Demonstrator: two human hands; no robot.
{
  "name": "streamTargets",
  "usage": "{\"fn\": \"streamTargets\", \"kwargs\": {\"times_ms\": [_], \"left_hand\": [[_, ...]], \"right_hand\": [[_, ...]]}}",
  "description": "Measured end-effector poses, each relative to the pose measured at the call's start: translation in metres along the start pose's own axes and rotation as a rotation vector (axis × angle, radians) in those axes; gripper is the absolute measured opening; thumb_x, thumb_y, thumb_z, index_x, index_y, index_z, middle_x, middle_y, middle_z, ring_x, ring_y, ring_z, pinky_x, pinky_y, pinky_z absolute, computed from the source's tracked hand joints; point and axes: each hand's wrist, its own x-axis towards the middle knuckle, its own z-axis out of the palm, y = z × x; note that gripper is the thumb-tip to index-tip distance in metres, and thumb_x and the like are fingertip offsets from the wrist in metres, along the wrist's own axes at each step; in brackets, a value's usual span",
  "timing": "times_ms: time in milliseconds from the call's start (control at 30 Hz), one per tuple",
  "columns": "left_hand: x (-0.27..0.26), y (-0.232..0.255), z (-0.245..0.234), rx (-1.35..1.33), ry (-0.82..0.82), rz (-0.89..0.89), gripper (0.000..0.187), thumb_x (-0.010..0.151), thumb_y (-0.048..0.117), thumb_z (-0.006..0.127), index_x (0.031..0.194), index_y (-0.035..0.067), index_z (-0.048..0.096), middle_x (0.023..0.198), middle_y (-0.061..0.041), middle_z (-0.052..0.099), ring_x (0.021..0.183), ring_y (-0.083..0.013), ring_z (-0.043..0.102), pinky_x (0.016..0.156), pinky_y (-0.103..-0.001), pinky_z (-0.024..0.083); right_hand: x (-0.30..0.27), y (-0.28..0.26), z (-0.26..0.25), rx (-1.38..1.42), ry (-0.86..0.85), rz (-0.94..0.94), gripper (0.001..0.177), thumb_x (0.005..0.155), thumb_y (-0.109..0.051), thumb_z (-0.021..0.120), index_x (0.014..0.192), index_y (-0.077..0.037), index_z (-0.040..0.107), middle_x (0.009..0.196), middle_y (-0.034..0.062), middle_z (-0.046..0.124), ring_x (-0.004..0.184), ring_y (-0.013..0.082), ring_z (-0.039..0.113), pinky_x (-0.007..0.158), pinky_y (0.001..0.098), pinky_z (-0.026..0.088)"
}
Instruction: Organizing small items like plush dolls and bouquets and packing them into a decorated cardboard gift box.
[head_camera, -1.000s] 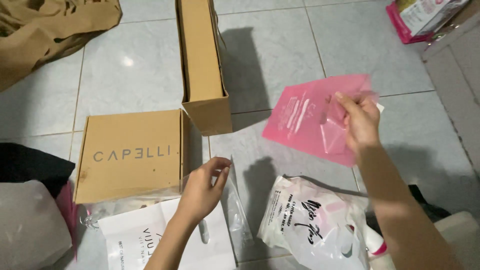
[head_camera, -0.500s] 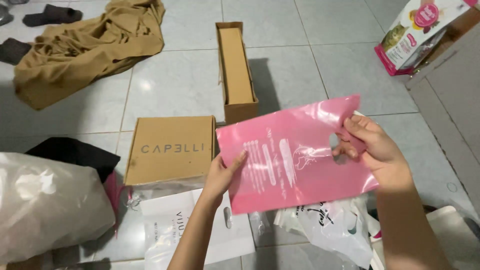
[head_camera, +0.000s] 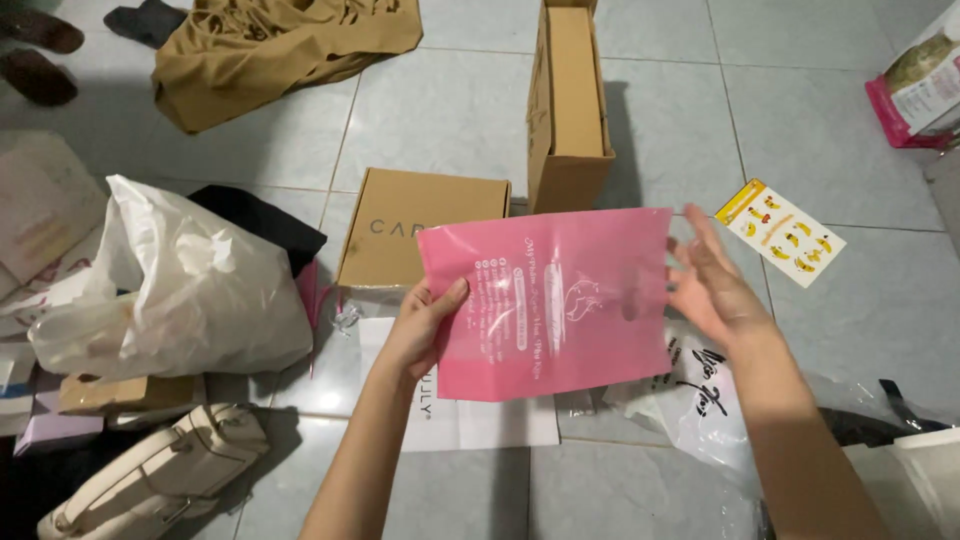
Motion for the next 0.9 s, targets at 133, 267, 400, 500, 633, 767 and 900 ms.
{"fn": "streamTargets", "kwargs": {"times_ms": [133, 267, 400, 500, 633, 767, 900], "left_hand": [[-0.016, 0.015, -0.015, 0.048, -0.013, -0.008, 0.026, 0.097, 0.013, 0.067, 0.122, 0.004, 0.066, 0.110, -0.007, 0.076, 0.095, -0.0151, 0.072, 0.084, -0.034, 0.060], [-0.028, 0.027, -0.025, 0.056, -0.006, -0.021, 0.023, 0.099, 0.013, 0.067, 0.120, 0.003, 0.067, 0.110, -0.007, 0.075, 0.094, -0.0155, 0.072, 0.084, -0.034, 0.060], [-0.035, 0.039, -0.053, 0.050, -0.019, -0.045, 0.021, 0.098, 0.012, 0.067, 0.118, 0.003, 0.066, 0.111, -0.007, 0.076, 0.096, -0.0154, 0.072, 0.086, -0.033, 0.060], [-0.035, 0.045, -0.097, 0.179, 0.116, 0.037, 0.019, 0.098, 0.013, 0.069, 0.115, 0.004, 0.068, 0.104, -0.005, 0.075, 0.090, -0.0136, 0.071, 0.080, -0.031, 0.059], [-0.047, 0.046, -0.120, 0.533, 0.317, 0.086, 0.017, 0.097, 0.015, 0.070, 0.109, 0.003, 0.073, 0.099, -0.005, 0.075, 0.086, -0.0107, 0.069, 0.078, -0.029, 0.058], [-0.052, 0.026, -0.156, 0.387, 0.370, 0.114, 0.017, 0.095, 0.014, 0.074, 0.105, 0.001, 0.072, 0.092, -0.005, 0.074, 0.077, -0.0109, 0.068, 0.068, -0.029, 0.057], [-0.053, -0.033, -0.235, 0.723, 0.441, -0.129, 0.022, 0.087, 0.015, 0.080, 0.104, 0.002, 0.072, 0.083, -0.007, 0.071, 0.064, -0.0128, 0.065, 0.054, -0.031, 0.054]], "right_hand": [[-0.001, 0.064, 0.023, 0.164, -0.207, 0.303, 0.088, 0.077, -0.056, 0.077, 0.150, -0.027, 0.041, 0.144, 0.0088, 0.057, 0.126, 0.0317, 0.058, 0.097, 0.0583, 0.048], [-0.012, 0.139, 0.034, 0.249, -0.118, 0.619, 0.075, 0.078, -0.055, 0.077, 0.137, -0.015, 0.053, 0.122, 0.0117, 0.068, 0.111, 0.0271, 0.067, 0.095, 0.0480, 0.056], [-0.018, 0.173, 0.044, 0.113, -0.082, 0.662, 0.051, 0.083, -0.041, 0.078, 0.121, -0.010, 0.063, 0.103, 0.0001, 0.070, 0.096, 0.0152, 0.069, 0.087, 0.0354, 0.059], [-0.003, 0.154, 0.049, 0.012, -0.174, 0.483, 0.033, 0.093, -0.028, 0.078, 0.113, -0.004, 0.066, 0.095, 0.0053, 0.071, 0.089, 0.0170, 0.069, 0.082, 0.0344, 0.060], [-0.002, 0.086, 0.086, -0.429, -0.155, 0.234, 0.028, 0.096, -0.026, 0.069, 0.111, -0.002, 0.073, 0.090, 0.0048, 0.075, 0.083, 0.0129, 0.071, 0.070, 0.0311, 0.056], [0.004, 0.112, 0.078, -0.343, -0.171, 0.284, 0.029, 0.098, -0.024, 0.066, 0.115, -0.001, 0.070, 0.094, 0.0072, 0.077, 0.077, 0.0140, 0.071, 0.066, 0.0292, 0.058], [-0.010, 0.177, 0.056, -0.572, -0.139, 0.614, 0.026, 0.094, -0.020, 0.070, 0.112, -0.001, 0.069, 0.095, 0.0106, 0.076, 0.079, 0.0194, 0.074, 0.064, 0.0309, 0.062]]}}
